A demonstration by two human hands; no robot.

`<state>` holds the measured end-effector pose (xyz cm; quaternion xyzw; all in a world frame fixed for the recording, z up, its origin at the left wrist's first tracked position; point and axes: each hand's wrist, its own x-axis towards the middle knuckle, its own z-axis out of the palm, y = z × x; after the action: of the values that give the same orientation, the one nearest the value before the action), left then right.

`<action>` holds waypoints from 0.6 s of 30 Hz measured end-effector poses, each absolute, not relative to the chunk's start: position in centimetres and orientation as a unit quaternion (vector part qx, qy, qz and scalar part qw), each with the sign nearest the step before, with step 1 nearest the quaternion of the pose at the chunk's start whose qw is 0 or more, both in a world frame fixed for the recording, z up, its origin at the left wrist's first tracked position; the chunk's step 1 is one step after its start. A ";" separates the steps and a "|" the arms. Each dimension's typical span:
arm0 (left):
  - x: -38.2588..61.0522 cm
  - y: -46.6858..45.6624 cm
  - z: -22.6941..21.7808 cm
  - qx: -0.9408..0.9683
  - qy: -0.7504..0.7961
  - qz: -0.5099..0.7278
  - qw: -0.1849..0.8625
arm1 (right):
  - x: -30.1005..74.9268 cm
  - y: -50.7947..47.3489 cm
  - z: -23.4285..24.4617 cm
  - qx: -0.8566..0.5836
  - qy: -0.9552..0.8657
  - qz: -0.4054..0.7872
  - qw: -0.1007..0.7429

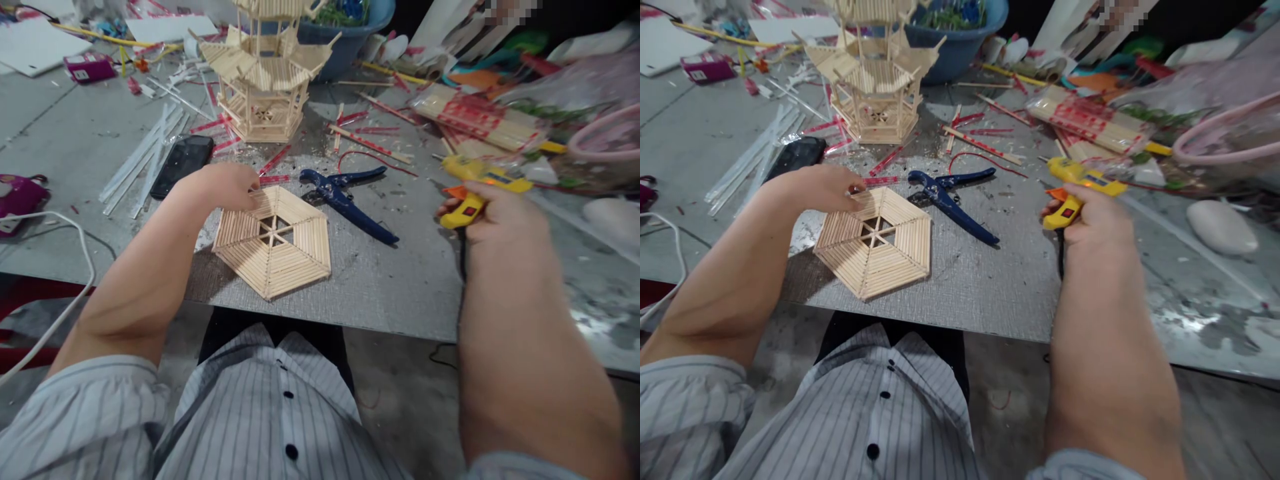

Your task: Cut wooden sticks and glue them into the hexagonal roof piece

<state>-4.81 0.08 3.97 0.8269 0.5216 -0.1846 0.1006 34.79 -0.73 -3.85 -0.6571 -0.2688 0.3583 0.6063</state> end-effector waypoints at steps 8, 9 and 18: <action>-4.4 -0.4 4.4 0.825 0.526 -0.178 0.106 | 32.7 -1.3 -2.7 -0.748 -0.174 0.323 0.554; -4.4 -0.4 4.3 0.826 0.524 -0.176 0.110 | 32.5 -1.4 -2.7 -0.753 -0.177 0.306 0.555; -4.1 -0.6 3.9 0.847 0.497 -0.151 0.112 | 34.1 -1.2 -4.5 -0.734 -0.234 0.201 0.605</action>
<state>-4.11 -0.55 3.86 0.8473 0.4968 -0.1508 0.1119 34.12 -1.19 -4.46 -0.7340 -0.2340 0.2008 0.6051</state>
